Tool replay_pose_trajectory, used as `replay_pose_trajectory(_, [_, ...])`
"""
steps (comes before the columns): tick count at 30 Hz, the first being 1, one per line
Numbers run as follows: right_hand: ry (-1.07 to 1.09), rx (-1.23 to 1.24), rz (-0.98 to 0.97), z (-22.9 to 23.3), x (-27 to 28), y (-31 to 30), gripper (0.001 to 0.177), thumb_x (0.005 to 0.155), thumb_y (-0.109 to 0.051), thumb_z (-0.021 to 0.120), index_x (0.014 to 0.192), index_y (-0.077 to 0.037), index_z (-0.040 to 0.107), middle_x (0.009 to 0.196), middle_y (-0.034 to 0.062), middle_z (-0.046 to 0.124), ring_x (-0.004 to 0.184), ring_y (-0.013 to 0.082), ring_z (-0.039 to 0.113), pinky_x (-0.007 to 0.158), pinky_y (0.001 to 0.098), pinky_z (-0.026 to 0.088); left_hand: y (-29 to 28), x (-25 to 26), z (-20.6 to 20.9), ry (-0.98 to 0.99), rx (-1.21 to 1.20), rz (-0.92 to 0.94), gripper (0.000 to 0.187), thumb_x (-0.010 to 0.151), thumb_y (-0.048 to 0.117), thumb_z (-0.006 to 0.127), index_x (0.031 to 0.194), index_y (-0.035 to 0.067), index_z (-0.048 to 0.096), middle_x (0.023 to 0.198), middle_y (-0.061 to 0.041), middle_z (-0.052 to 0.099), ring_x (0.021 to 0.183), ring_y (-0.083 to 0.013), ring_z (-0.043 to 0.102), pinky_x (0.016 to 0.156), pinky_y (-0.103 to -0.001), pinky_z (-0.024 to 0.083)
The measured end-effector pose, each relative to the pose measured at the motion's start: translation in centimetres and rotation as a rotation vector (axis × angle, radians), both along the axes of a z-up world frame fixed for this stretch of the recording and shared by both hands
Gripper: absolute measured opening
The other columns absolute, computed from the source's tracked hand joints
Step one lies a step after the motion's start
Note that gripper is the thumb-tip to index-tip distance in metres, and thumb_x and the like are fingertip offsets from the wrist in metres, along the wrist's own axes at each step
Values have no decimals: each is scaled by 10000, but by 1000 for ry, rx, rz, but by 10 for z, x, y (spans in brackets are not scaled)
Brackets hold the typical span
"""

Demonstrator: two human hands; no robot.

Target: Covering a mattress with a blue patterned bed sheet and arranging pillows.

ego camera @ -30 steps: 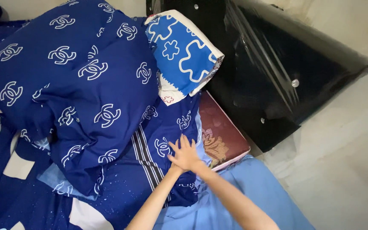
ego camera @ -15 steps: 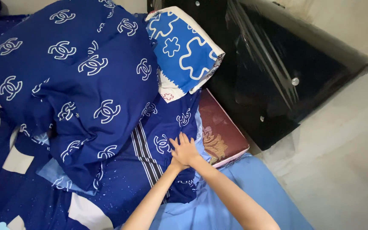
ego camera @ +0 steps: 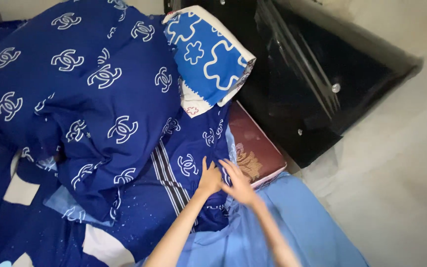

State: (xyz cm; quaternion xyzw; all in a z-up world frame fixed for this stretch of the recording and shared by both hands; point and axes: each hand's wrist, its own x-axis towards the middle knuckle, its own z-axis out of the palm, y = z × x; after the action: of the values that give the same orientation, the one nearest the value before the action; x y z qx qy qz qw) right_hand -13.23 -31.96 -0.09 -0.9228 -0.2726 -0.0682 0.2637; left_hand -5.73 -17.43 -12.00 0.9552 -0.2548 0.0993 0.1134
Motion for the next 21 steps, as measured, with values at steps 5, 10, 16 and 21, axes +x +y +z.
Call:
replay_pose_trajectory(5, [-228, 545, -310, -62, -47, 24, 817, 852, -195, 699, 1558, -58, 310, 1561, 249, 376, 1456, 409, 356, 1195, 468, 267, 2, -23, 39, -45, -204, -42, 654, 710, 163, 726, 1345, 52, 617, 1451, -114, 553, 1521, -347, 248, 1175, -686, 59])
replay_pose_trajectory(10, [-265, 525, -546, -86, -52, 20, 707, 847, -129, 679, 1490, -37, 399, 1499, 211, 459, 1423, 354, 394, 1132, 477, 291, 2, -25, 45, 17, -296, -24, 708, 707, 139, 724, 1400, 96, 589, 1445, -103, 542, 1500, -344, 243, 1173, -686, 58])
replay_pose_trajectory(16, [-157, 608, -590, -105, -32, -11, 330, 934, -122, 630, 1241, -6, 606, 1142, 175, 650, 1077, 290, 608, 945, 394, 485, 3, 9, 11, 103, -581, -10, 506, 809, 226, 712, 1301, 117, 661, 1365, -64, 647, 1492, -289, 345, 1195, -641, 58])
replay_pose_trajectory(21, [-92, 853, -610, -148, 8, -78, 299, 1063, -153, 539, 1275, 49, 600, 1109, 169, 630, 999, 251, 574, 923, 381, 455, 14, 80, -67, 545, -1055, -87, 331, 997, 446, 631, 1217, 242, 772, 1260, -4, 780, 1281, -310, 697, 1177, -588, 456])
